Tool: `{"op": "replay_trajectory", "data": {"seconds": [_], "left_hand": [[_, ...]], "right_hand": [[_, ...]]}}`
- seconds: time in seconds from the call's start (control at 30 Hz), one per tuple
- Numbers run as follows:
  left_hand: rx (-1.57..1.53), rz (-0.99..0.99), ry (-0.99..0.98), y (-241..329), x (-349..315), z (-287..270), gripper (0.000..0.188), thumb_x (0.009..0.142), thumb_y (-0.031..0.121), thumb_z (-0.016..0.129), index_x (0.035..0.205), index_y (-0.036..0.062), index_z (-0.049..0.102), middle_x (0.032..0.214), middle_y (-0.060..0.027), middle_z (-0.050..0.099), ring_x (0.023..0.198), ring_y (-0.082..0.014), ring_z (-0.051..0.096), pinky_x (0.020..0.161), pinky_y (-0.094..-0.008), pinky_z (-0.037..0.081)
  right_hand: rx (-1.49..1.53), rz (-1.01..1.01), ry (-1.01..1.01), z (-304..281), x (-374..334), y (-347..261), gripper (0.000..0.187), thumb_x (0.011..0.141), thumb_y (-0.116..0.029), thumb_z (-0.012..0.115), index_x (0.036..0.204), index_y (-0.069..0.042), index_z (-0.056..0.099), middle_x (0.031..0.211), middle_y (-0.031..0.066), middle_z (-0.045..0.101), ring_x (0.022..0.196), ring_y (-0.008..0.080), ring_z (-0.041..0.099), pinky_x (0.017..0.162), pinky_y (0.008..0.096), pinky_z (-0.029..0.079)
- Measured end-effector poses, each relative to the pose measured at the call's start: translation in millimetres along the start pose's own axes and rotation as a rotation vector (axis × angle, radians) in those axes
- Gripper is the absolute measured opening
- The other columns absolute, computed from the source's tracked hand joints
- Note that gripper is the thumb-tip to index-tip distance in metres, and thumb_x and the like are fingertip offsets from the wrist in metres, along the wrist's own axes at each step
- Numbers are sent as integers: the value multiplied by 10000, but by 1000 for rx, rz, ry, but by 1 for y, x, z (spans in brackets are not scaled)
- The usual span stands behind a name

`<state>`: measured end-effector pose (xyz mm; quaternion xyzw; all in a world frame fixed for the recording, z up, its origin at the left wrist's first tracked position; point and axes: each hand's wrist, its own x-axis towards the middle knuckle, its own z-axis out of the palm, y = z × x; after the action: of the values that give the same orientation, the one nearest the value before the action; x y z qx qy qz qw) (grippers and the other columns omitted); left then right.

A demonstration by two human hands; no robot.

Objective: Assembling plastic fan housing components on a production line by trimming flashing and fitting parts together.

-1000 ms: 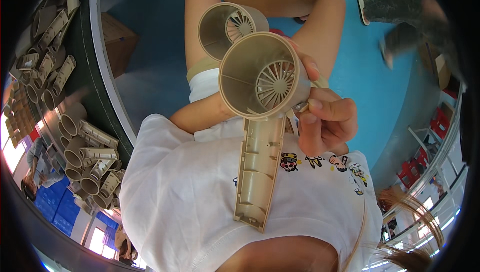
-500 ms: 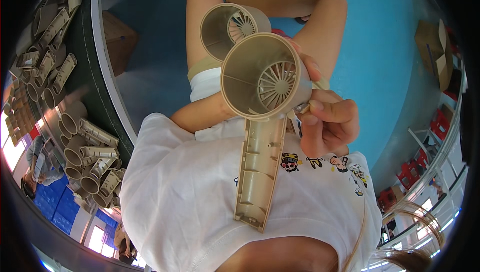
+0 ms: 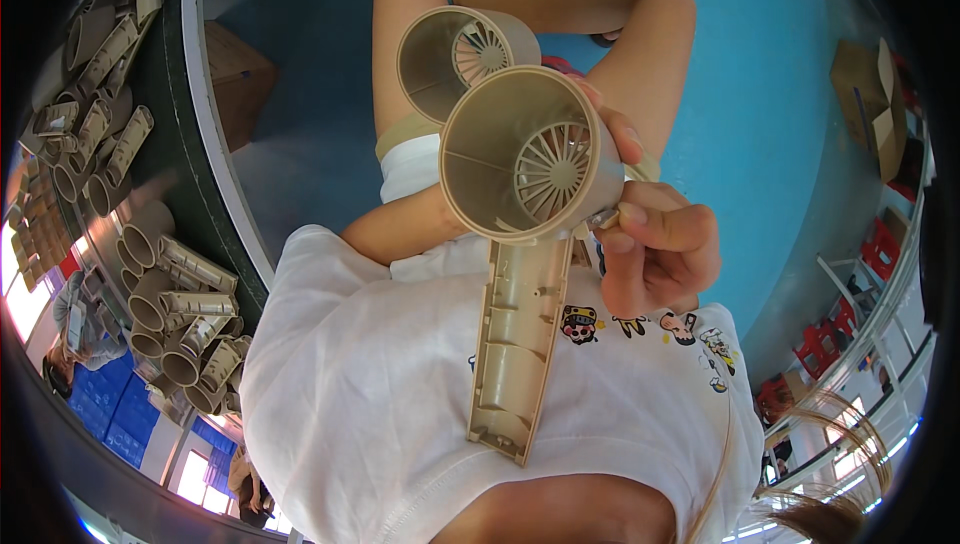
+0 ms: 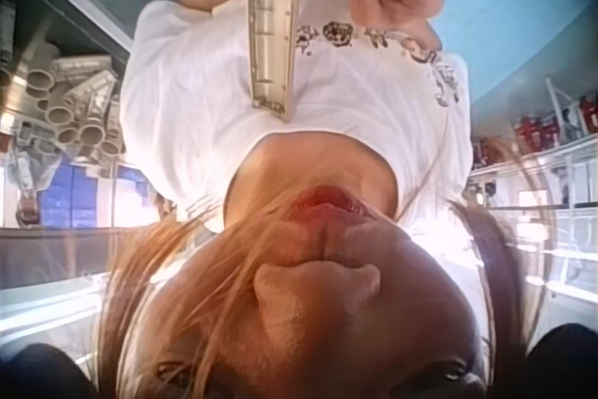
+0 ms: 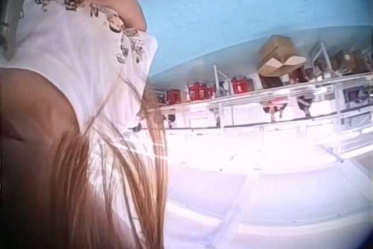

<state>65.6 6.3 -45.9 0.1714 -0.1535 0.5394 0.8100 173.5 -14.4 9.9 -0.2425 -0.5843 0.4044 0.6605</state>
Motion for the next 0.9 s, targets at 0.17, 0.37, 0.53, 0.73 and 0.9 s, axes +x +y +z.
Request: {"op": "replay_trajectory", "data": {"seconds": [0.17,0.37,0.53,0.73,0.9], "left_hand": [[10,17,-12,-1,0,-2,709,672,172,687,1220,1,272,1140,-117,375,1084,-314,359,802,-332,460],[-363,-144,-6,9,1,2,669,705,178,657,1224,7,271,1123,-144,388,1103,-322,342,832,-353,445],[-391,-97,-40,9,7,6,532,763,150,583,1205,29,313,1172,-147,371,1131,-326,325,884,-353,421],[-334,-43,-46,9,14,12,434,799,118,535,1185,42,354,1198,-115,385,1145,-327,312,935,-364,389],[-443,-97,-72,12,9,4,450,794,117,543,1193,46,348,1217,-150,347,1140,-334,328,934,-356,389]], "right_hand": [[-31,18,-37,-1,-1,-2,172,632,193,425,771,96,456,454,58,430,325,83,325,308,207,220],[-62,4,-54,-2,-1,-2,186,631,192,443,786,92,457,449,52,420,319,92,320,307,215,219],[-114,-19,-53,0,-1,-1,195,633,187,459,798,82,460,440,50,407,312,99,308,305,220,221],[-147,-38,-27,2,-3,-1,192,637,179,470,799,76,461,437,48,404,311,101,306,303,221,225],[-137,-53,-21,4,-3,-1,186,636,177,473,793,77,461,441,54,415,312,103,315,304,217,231]]}}
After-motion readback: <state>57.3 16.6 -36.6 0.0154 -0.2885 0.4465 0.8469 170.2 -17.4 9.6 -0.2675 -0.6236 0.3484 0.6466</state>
